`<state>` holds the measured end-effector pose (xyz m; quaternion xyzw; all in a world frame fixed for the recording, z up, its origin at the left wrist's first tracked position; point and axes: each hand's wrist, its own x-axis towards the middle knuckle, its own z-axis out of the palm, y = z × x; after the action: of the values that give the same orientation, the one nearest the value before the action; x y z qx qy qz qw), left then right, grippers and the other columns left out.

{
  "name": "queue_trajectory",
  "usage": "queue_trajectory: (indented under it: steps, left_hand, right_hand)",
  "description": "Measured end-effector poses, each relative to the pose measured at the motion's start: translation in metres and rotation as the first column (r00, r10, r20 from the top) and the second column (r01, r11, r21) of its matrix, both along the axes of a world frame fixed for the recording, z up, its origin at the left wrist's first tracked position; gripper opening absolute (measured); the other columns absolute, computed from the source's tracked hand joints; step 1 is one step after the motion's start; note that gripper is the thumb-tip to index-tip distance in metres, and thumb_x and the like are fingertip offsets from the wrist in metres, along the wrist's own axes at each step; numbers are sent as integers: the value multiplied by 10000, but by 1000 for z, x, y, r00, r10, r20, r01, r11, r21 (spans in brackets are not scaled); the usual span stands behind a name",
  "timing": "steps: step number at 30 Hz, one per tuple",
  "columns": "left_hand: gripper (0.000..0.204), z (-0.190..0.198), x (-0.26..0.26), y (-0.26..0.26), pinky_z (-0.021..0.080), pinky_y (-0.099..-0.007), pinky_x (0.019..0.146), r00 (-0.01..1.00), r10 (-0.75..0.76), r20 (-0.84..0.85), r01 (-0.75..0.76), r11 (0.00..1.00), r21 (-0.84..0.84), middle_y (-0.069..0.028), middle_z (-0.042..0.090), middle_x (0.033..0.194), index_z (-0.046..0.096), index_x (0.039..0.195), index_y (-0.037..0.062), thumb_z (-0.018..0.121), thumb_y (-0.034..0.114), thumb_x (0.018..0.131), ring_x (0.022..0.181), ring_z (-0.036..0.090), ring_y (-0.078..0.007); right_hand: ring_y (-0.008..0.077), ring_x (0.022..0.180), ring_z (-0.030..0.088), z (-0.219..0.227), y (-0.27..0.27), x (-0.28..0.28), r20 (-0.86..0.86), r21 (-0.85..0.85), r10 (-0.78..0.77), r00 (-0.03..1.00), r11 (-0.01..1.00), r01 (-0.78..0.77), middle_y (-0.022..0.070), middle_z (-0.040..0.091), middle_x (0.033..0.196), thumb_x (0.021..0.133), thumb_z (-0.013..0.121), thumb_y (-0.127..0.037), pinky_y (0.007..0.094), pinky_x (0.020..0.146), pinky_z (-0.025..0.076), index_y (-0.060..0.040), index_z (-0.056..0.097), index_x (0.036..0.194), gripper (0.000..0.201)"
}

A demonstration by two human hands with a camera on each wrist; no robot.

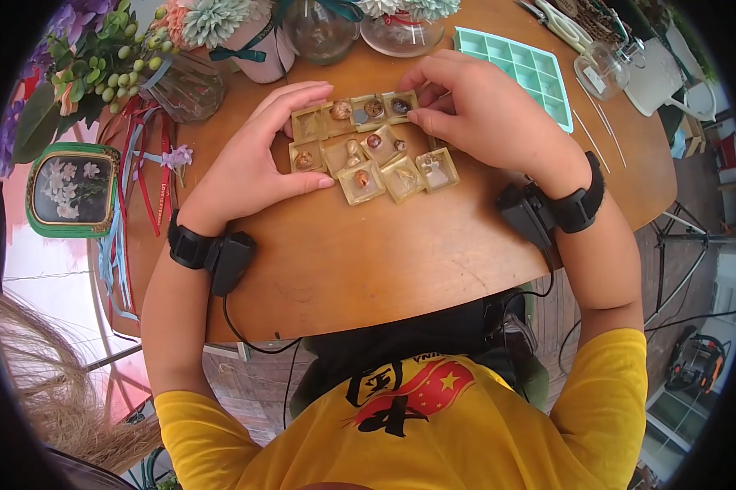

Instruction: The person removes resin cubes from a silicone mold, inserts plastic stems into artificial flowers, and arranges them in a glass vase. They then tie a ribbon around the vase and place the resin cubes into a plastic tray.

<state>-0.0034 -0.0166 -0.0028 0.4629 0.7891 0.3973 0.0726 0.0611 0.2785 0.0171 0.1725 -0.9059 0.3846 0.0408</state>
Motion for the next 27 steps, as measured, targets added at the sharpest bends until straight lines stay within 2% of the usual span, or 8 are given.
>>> queue_trajectory:
  steps: [7,13,16,19,22,25,27]
  left_hand:
    - [843,-1,-1,0,474,-350,989,1000,-19,-22,19,1000,-1,-68,482,1531,493,1493,129,892,180,751,1350,503,-239]
    - [838,-1,-2,0,476,-357,995,999,-28,-30,27,1000,-10,-71,479,1532,489,1494,128,887,178,758,1358,499,-245]
    - [841,-1,-1,0,476,-357,996,999,-28,-34,28,1000,-11,-70,478,1531,482,1498,126,884,178,762,1358,498,-244]
    - [854,-1,0,0,477,-359,994,1000,-16,-13,16,1000,-13,-73,476,1531,473,1506,130,886,180,760,1360,499,-245]
    - [911,0,0,-1,463,-352,1005,1000,-13,1,13,999,-35,-84,483,1531,423,1538,116,893,182,761,1361,503,-235]
    - [1012,-8,-1,0,437,-349,1027,998,-8,69,5,999,36,-113,493,1529,329,1586,92,905,198,761,1361,506,-230]
    - [1067,-8,0,0,422,-350,1039,992,-6,124,-4,997,74,-129,498,1527,271,1606,80,910,208,761,1364,504,-231]
  right_hand:
    - [234,849,666,6,1,2,-32,116,93,995,989,-88,120,635,988,875,741,-62,339,761,559,-37,687,1172,303]
    - [248,892,674,8,1,3,-6,154,88,996,984,-86,125,632,1017,885,752,-112,357,783,556,-48,680,1213,342]
    - [296,934,679,9,-3,7,-62,199,100,993,976,-85,139,638,1041,880,745,-110,383,810,558,-47,645,1260,398]
    - [344,960,673,7,-3,6,-108,238,175,979,960,-146,152,651,1076,867,743,-96,403,836,557,-42,617,1282,437]
    - [362,962,666,7,-2,5,-148,246,154,977,962,-115,154,666,1077,854,741,-82,413,850,555,-35,621,1262,428]
    - [321,922,675,4,-2,3,-240,254,120,963,965,-57,150,680,1064,857,764,-113,399,825,558,-33,620,1263,439]
    - [288,883,677,8,-2,4,-137,235,58,989,972,-24,144,680,1038,858,780,-132,383,799,558,-32,625,1256,439]
